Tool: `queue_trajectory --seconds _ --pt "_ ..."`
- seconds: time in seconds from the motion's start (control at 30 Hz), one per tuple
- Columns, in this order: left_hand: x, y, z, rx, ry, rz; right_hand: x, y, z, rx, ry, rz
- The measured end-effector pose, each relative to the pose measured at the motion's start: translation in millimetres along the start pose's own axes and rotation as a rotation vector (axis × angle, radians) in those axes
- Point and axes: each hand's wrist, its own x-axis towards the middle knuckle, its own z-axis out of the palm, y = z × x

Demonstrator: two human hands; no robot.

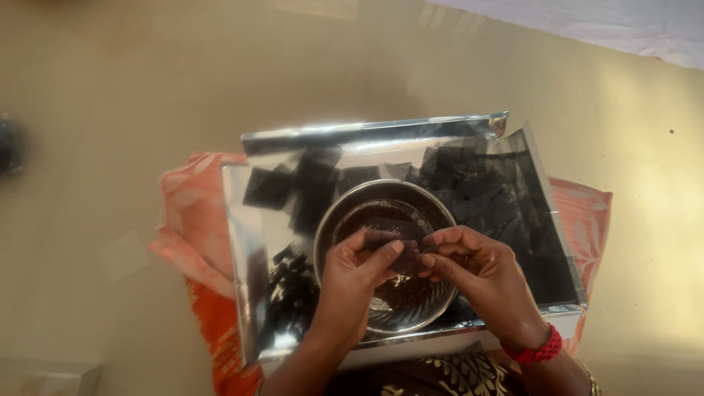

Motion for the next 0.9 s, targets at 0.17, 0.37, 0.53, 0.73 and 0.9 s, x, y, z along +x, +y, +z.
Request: queue_trajectory --seconds 0.17,0.37,0.53,0.73,0.9 --pt "2.0 -0.7 -9.9 -0.001 0.063 0.003 3.4 -1.5 0.6 -0.097 -0.008 0.002" --pt "0.7 6.7 -14.2 -0.028 0.169 0.081 4.2 -3.8 -3.1 -0.137 0.076 0.034" --pt "-0.9 -0.6 -26.7 0.201 0.016 0.172 5.5 -3.7 -16.1 -0.117 0.205 -0.081" --pt "-5.2 1.5 -24.3 0.364 -0.024 0.086 3.8 -5.2 -19.1 -0.123 0.231 -0.126" --pt "2.5 33.2 -31.2 0.414 0.123 0.22 6.9 -6.4 -38.2 -0.359 0.313 -0.167"
